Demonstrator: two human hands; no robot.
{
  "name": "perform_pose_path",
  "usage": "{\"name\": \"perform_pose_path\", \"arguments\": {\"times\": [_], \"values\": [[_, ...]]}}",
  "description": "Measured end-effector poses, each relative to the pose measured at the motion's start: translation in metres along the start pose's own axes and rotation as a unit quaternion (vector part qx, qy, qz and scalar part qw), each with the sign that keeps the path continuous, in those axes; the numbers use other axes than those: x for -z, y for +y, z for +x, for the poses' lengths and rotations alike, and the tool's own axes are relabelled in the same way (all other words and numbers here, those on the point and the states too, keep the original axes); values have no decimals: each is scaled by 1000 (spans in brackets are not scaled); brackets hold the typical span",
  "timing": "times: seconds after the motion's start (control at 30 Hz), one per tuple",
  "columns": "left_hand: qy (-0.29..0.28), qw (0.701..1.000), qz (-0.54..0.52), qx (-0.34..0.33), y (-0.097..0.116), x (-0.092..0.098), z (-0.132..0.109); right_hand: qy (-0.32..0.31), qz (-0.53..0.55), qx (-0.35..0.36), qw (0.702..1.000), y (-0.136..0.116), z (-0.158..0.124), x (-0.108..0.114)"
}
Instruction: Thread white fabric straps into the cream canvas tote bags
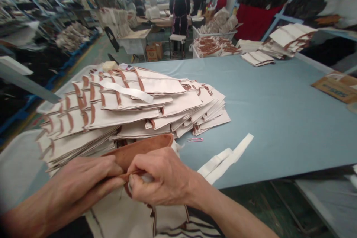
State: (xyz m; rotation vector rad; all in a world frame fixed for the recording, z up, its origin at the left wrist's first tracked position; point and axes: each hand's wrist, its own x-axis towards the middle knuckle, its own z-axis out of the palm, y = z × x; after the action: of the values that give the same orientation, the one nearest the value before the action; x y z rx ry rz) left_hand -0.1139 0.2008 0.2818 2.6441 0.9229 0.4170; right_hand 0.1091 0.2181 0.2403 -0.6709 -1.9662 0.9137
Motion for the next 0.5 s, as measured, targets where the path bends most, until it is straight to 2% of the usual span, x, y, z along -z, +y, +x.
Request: {"name": "perform_pose_path", "arguments": {"times": [0.07,0.2,0.37,0.5], "values": [[-41,998,-48,29,-2,3,-1,5,-23,31,999,-3,0,0],[-80,991,-83,74,-2,6,-1,7,-54,71,996,-5,-2,3],[-110,988,-79,75,5,9,1,-89,-50,64,993,-12,-2,19],[-106,990,-60,73,14,12,6,-140,-145,85,976,-21,-1,28]]}}
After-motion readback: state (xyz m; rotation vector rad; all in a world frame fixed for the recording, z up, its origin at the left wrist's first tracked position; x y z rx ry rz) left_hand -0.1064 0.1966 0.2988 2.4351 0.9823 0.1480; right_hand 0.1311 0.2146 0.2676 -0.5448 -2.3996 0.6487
